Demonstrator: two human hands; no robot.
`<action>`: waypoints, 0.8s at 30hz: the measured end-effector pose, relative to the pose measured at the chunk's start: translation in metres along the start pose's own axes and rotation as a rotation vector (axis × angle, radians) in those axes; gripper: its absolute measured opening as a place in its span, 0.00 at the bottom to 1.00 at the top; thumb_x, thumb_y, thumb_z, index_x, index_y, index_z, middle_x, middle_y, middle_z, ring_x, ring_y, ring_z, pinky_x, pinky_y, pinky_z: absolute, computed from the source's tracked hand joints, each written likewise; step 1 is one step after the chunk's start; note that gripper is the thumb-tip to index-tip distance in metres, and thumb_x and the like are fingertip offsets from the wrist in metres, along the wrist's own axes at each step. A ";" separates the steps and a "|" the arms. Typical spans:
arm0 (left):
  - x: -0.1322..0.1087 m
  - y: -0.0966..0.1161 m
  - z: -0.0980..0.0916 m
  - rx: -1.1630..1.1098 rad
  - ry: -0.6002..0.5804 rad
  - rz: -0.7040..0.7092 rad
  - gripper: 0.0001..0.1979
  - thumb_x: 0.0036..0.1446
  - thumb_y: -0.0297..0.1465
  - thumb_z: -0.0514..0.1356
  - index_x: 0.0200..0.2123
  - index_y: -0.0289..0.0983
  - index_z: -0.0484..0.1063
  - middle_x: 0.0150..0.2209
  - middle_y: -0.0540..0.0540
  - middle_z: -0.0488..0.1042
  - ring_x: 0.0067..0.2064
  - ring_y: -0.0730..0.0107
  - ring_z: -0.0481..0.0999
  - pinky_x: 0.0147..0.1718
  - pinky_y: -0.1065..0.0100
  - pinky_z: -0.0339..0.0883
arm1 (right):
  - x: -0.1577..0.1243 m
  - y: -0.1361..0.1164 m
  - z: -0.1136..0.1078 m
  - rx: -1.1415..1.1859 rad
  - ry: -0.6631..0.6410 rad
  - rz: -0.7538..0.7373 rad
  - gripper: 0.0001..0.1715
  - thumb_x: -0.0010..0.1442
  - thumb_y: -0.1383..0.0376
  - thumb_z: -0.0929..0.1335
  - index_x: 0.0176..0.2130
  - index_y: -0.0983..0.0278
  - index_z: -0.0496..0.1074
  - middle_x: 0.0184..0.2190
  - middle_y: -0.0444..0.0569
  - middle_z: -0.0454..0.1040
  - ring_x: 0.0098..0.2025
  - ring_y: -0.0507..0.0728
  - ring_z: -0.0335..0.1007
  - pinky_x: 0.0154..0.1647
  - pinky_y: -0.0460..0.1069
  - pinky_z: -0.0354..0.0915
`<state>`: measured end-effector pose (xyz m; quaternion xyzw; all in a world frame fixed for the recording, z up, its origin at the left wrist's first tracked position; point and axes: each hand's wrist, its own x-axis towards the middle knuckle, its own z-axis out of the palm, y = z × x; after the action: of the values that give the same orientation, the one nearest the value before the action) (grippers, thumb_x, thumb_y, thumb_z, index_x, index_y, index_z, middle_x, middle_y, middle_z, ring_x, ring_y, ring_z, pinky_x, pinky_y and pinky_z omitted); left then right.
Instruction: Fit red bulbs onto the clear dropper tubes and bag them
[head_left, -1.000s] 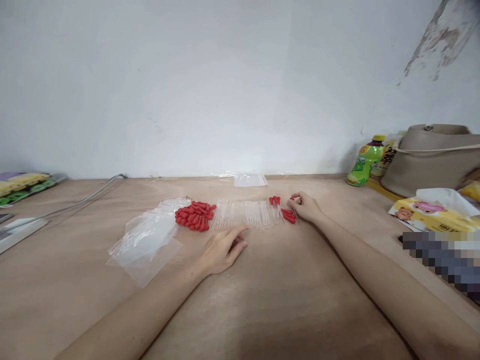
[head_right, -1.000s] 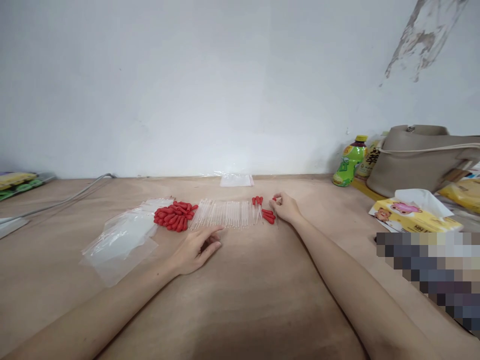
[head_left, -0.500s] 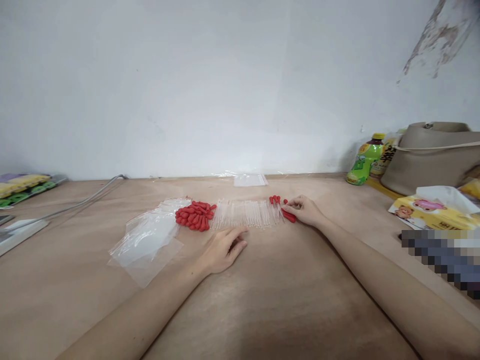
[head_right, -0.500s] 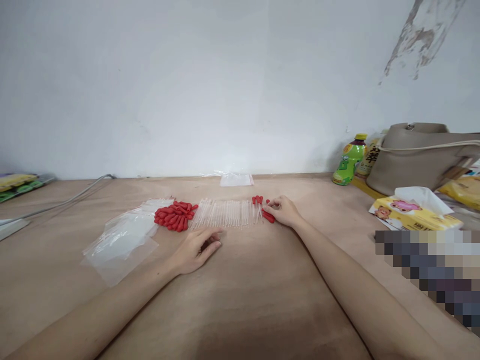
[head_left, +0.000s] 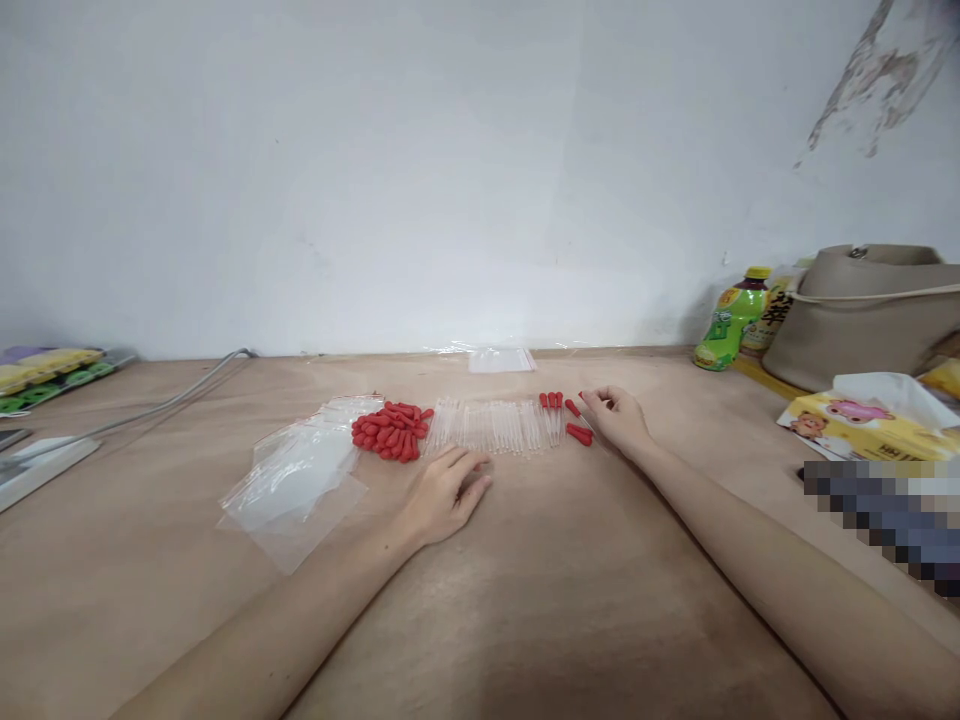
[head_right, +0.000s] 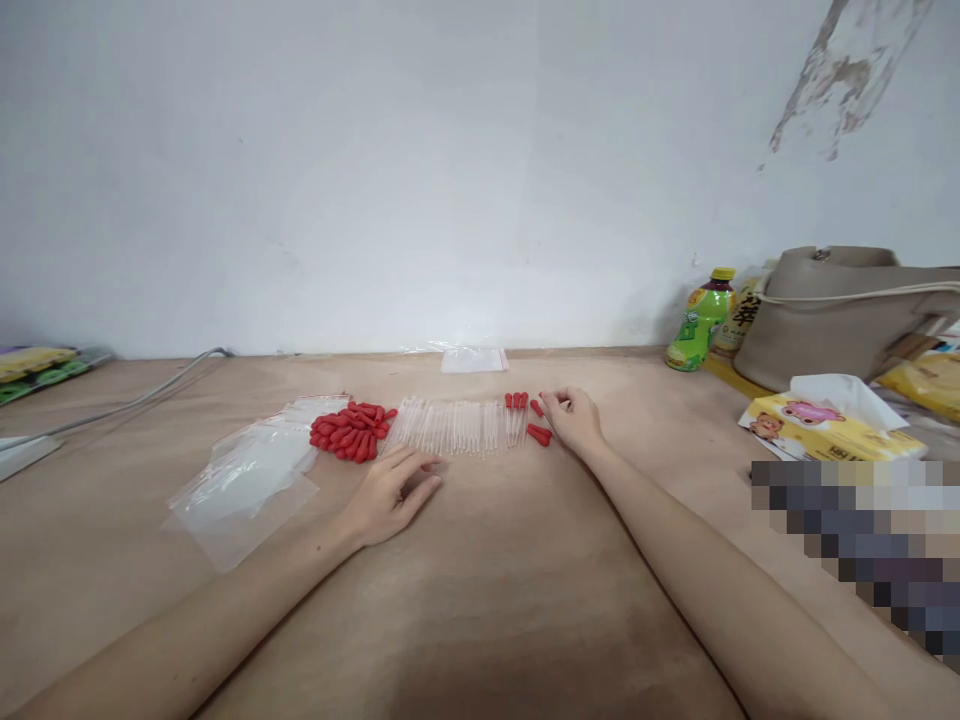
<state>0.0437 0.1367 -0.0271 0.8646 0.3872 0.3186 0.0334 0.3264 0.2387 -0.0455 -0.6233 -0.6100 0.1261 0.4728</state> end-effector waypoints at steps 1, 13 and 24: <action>0.000 0.000 0.000 0.036 0.039 -0.013 0.09 0.56 0.31 0.51 0.39 0.36 0.68 0.33 0.44 0.70 0.36 0.65 0.67 0.37 0.64 0.61 | -0.003 -0.003 0.000 -0.003 0.042 -0.001 0.22 0.54 0.51 0.60 0.31 0.67 0.70 0.24 0.47 0.69 0.23 0.51 0.59 0.24 0.46 0.56; 0.057 -0.015 0.006 0.420 0.094 -0.395 0.11 0.51 0.37 0.54 0.29 0.36 0.71 0.34 0.41 0.68 0.40 0.55 0.65 0.40 0.57 0.57 | -0.085 -0.059 0.016 -0.040 -0.123 -0.807 0.12 0.60 0.63 0.60 0.40 0.63 0.69 0.30 0.51 0.70 0.33 0.56 0.64 0.35 0.51 0.62; 0.102 -0.004 0.031 0.468 -0.101 -0.656 0.19 0.45 0.37 0.56 0.33 0.25 0.74 0.40 0.26 0.69 0.45 0.43 0.65 0.41 0.54 0.56 | -0.086 -0.061 0.015 0.035 -0.225 -0.793 0.10 0.60 0.66 0.59 0.39 0.63 0.67 0.32 0.51 0.68 0.32 0.54 0.65 0.33 0.49 0.65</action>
<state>0.1092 0.2157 0.0005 0.6939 0.7025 0.1515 -0.0453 0.2576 0.1581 -0.0439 -0.3140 -0.8486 0.0117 0.4256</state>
